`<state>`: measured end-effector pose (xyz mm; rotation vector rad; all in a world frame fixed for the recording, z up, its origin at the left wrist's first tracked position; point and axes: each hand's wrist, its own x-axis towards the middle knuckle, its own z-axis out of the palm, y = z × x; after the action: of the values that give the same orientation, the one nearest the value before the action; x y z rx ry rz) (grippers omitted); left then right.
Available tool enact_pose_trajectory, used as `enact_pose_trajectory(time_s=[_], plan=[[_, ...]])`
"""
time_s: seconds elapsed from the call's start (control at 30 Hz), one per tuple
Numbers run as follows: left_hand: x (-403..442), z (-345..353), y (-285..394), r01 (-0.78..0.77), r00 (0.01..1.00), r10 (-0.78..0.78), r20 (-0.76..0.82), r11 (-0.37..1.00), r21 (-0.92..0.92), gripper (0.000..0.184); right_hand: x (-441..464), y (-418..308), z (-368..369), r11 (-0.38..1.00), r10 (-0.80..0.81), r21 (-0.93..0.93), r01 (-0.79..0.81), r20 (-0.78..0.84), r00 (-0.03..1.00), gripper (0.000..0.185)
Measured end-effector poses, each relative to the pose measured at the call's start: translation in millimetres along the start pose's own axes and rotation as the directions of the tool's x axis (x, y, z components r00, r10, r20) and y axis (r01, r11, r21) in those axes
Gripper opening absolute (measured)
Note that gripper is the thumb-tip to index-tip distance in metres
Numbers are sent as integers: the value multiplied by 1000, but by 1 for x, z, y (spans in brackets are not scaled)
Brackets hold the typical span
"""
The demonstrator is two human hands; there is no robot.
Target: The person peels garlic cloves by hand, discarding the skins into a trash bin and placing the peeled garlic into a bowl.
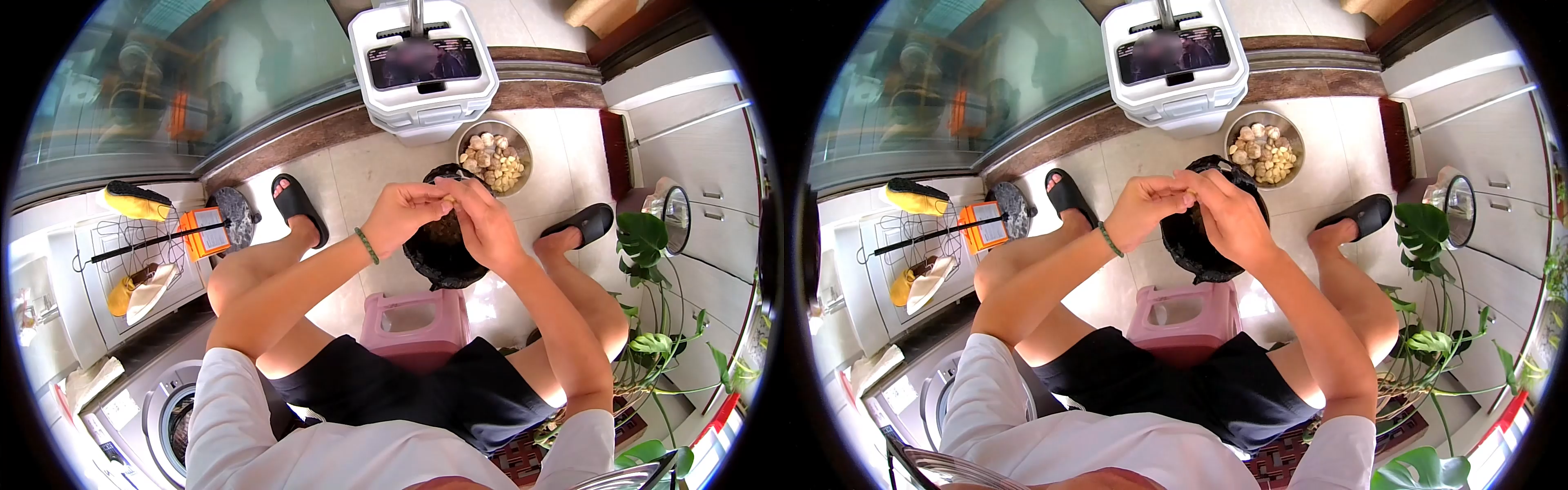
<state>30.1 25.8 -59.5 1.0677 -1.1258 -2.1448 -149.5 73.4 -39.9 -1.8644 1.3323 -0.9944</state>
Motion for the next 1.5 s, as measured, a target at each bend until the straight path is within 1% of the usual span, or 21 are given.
enact_pose_trajectory(time_s=[0.07, 0.1, 0.17, 0.27, 0.4, 0.43, 0.47, 0.53, 0.6, 0.67, 0.8, 0.93, 1.0, 1.03, 1.13, 1.2, 1.23, 1.3, 1.33, 1.43, 1.5], plan=[[0, -1, 0, 89, 995, -92, -31, 992, -93, 24, 2, -2, 0, 1000, 13, -12, -13, 5, 1000, 49], [0, -1, 0, 89, 995, -92, -31, 992, -93, 24, 2, -2, 0, 999, 26, -24, -26, 10, 1000, 46], [1, -1, 0, 156, 986, -167, -20, 953, -261, 27, 3, -2, 4, 999, 28, -37, -29, -9, 1000, 43], [1, -3, 2, 172, 984, -179, 5, 936, -308, 27, 1, 2, 7, 998, 9, -59, -11, -32, 999, 36], [2, -7, -3, 191, 981, -192, 31, 926, -327, 28, 1, 2, 7, 997, -34, -77, 31, -40, 999, 31], [2, -4, 0, 203, 979, -188, 76, 923, -326, 29, 1, 2, 7, 997, -34, -76, 31, -39, 999, 31], [1, -3, 2, 215, 975, -184, 123, 921, -324, 30, 0, 4, 8, 998, -29, -63, 28, -20, 999, 31], [2, -7, -3, 221, 973, -184, 140, 920, -323, 31, -2, 7, 8, 998, -24, -51, 24, -2, 1000, 31], [4, -10, -5, 228, 970, -185, 156, 919, -322, 31, -3, 9, 9, 995, -51, -90, 54, 28, 998, 32], [5, -11, -6, 220, 975, -200, 93, 915, -340, 30, -5, 7, 11, 994, -48, -92, 51, 42, 998, 33], [3, -6, -1, 203, 979, -203, 33, 924, -324, 30, -7, 9, 13, 995, -54, -85, 60, 62, 997, 35], [6, -7, -3, 144, 986, -163, -28, 932, -332, 31, -11, 9, 15, 997, -52, -54, 57, 89, 995, 35], [8, -11, -2, 122, 989, -144, -44, 938, -325, 32, -14, 7, 17, 1000, -21, -15, 24, 146, 989, 35], [9, -12, -1, 106, 992, -122, -29, 940, -323, 32, -15, 8, 18, 1000, -19, -14, 21, 145, 989, 35], [7, -13, 1, 91, 995, -97, -5, 944, -317, 33, -19, 12, 15, 999, 9, 44, -15, 132, 991, 30], [5, -15, -1, 90, 996, -94, 2, 946, -311, 33, -18, 12, 11, 985, 101, 126, -115, 113, 988, 22], [6, -16, -2, 81, 997, -78, 20, 950, -301, 33, -18, 12, 10, 984, 106, 128, -120, 113, 988, 22], [5, -17, -3, 77, 997, -68, 41, 954, -291, 33, -17, 12, 9, 969, 160, 178, -171, 78, 984, 15], [4, -17, -2, 80, 997, -71, 43, 954, -289, 33, -17, 14, 10, 968, 163, 179, -175, 78, 983, 15], [4, -15, 2, 86, 996, -76, 45, 955, -284, 33, -18, 21, 9, 979, 163, 107, -175, 118, 980, 10], [3, -14, 5, 88, 996, -79, 44, 956, -281, 33, -19, 21, 7, 980, 196, 10, -200, 153, 969, 5]])
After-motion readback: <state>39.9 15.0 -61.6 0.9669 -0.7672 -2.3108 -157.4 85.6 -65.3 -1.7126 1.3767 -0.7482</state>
